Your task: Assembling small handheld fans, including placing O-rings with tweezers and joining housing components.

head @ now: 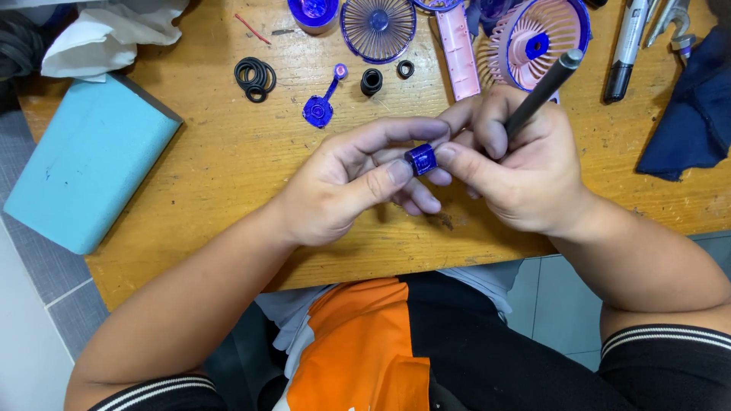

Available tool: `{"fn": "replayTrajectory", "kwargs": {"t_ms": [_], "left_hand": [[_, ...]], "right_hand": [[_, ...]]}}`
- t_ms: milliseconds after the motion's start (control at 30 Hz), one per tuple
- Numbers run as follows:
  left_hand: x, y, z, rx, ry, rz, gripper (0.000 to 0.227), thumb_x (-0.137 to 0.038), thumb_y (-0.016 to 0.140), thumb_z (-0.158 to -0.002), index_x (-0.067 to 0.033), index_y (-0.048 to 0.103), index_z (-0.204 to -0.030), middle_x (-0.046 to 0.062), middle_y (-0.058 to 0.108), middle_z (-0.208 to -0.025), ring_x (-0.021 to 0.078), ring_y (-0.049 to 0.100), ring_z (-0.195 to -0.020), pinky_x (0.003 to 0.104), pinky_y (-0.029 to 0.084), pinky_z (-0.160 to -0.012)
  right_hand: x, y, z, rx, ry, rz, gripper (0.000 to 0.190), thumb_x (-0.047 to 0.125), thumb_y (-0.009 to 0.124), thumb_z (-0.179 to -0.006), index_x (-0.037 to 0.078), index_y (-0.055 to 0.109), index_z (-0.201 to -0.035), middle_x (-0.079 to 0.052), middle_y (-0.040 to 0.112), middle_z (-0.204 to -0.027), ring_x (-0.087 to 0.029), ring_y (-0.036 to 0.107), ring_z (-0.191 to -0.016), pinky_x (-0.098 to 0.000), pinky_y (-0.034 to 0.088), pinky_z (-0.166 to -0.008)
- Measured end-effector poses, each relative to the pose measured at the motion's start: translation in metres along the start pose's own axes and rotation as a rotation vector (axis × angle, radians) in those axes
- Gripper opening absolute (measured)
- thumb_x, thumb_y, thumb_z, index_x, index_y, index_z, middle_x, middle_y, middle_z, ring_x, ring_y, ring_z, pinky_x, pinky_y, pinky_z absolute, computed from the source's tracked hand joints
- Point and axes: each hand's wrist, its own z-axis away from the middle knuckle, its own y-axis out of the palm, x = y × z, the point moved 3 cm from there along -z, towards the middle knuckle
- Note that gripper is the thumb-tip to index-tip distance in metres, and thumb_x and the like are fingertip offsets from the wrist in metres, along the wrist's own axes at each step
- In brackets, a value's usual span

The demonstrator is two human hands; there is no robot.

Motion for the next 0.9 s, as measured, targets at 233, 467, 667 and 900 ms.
{"fn": "replayTrajectory", "kwargs": {"t_ms": [233,467,667,900], "left_hand": [[0.009,-0.006,0.0,0.031,0.03,0.085,0.041,-0.017,0.072,-0.119,-0.0024,0.064,-0.156,0.027,0.078,-0.137,0.034,0.085,-0.114,0.044,0.074,-0.111],[0.013,-0.006,0.001,-0.016,0.04,0.057,0.033,-0.012,0.072,-0.118,-0.0036,0.067,-0.15,0.025,0.079,-0.125,0.0309,0.085,-0.102,0.041,0.075,-0.103],[0.003,-0.008,0.001,0.036,0.049,0.011,0.041,-0.02,0.068,-0.121,-0.0034,0.06,-0.157,0.023,0.077,-0.13,0.0329,0.086,-0.109,0.04,0.074,-0.104],[0.015,-0.011,0.001,0.009,0.036,0.091,0.041,-0.021,0.067,-0.122,-0.002,0.06,-0.158,0.025,0.078,-0.127,0.0337,0.085,-0.102,0.044,0.075,-0.102]], "right_hand": [[-0.001,0.001,-0.001,0.055,0.104,-0.143,0.041,0.0,0.068,-0.112,0.018,0.037,-0.093,-0.022,0.076,-0.115,-0.014,0.063,-0.059,-0.021,0.051,-0.052],[-0.003,0.004,-0.001,0.073,0.112,-0.171,0.039,0.005,0.07,-0.112,0.018,0.039,-0.093,-0.021,0.073,-0.115,-0.013,0.063,-0.06,-0.022,0.052,-0.054],[-0.003,0.008,-0.002,0.049,0.102,-0.221,0.038,0.004,0.069,-0.112,0.017,0.039,-0.093,-0.021,0.071,-0.115,-0.02,0.068,-0.07,-0.0239,0.054,-0.054],[-0.009,0.007,0.002,0.018,0.092,-0.181,0.041,0.004,0.071,-0.111,0.017,0.039,-0.089,-0.022,0.07,-0.117,-0.019,0.07,-0.067,-0.0237,0.058,-0.057]]}}
